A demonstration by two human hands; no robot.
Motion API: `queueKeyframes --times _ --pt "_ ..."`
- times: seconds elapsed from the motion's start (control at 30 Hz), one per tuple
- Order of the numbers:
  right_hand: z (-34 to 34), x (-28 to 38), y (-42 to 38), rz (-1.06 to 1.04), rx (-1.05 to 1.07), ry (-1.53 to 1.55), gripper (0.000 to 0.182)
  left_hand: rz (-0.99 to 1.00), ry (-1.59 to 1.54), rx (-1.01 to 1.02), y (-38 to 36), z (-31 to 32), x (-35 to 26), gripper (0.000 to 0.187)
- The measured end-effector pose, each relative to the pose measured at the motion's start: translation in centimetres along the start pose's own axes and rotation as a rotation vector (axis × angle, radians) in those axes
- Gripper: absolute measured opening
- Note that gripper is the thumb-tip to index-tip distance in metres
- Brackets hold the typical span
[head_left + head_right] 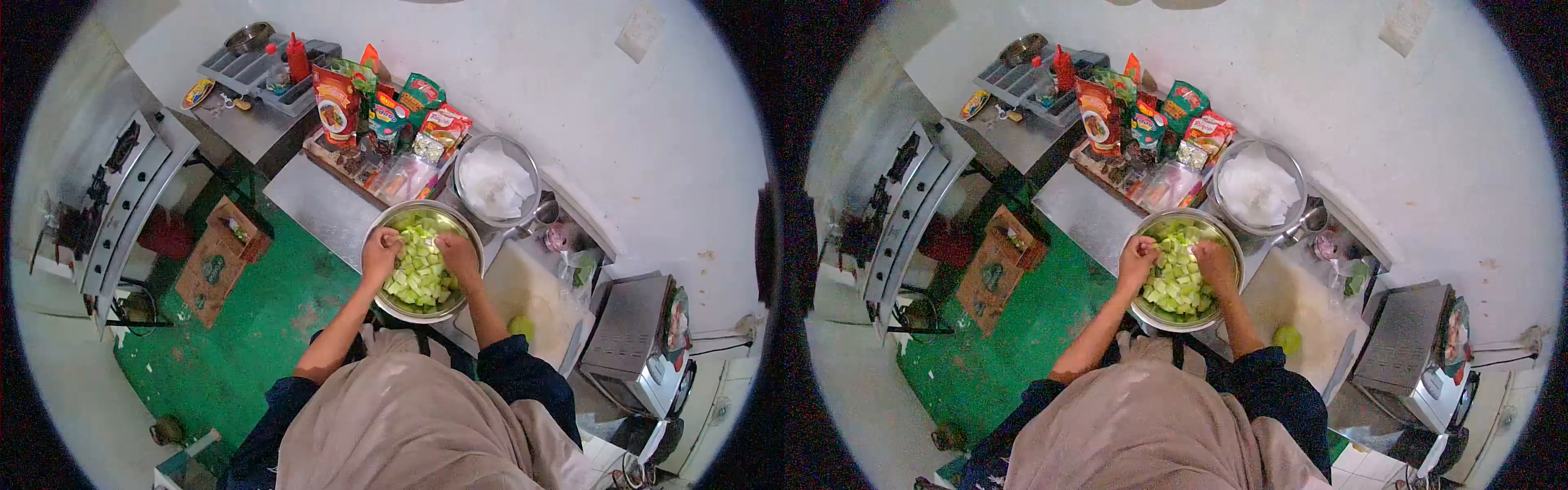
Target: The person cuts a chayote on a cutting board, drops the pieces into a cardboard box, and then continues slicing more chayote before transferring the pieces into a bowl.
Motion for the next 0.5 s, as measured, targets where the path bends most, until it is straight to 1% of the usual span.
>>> queueKeyframes --times 0.07,0.13,0.23,0.33,0.4,0.43,0.47,0.5 --pt "-0.1 0.8 0.1 -0.047 0.001 -0.149 0.014 0.108 0.088 0.001 0.5 -0.3 0.1 0.028" --pt "0.8 1.6 0.5 -0.123 -0.028 -0.274 0.017 0.112 0.061 -0.012 0.7 -0.5 0.7 0.029" --pt "3.9 2.2 1.1 -0.211 -0.018 -0.336 0.016 0.151 0.026 -0.027 0.2 -0.7 0.3 0.032" --pt "6.3 0.9 0.9 -0.171 0.017 -0.455 0.017 0.156 -0.02 -0.016 0.3 -0.5 1.1 0.031" --pt "5.9 -0.1 0.7 -0.117 0.104 -0.307 0.02 0.157 -0.004 -0.007 0.3 -0.2 2.1 0.03" --pt "5.4 -0.2 0.5 -0.086 0.147 -0.233 0.023 0.166 0.031 -0.001 -0.4 0.0 1.2 0.029" --pt "4.0 0.7 0.6 -0.135 0.082 -0.125 0.024 0.177 0.067 0.005 -0.7 0.2 0.6 0.029" --pt "2.6 1.4 0.6 -0.181 0.017 -0.018 0.024 0.137 0.092 0.075 -0.5 1.1 1.6 0.029"
Point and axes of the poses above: each hand's wrist, its own y-axis towards the middle knuckle, its own z-axis out of the palm, x = y × z, the point moved 10 cm from there along y, towards the middle knuckle, and after that the axes turned 1 degree about -y, right-handed, at the moved point
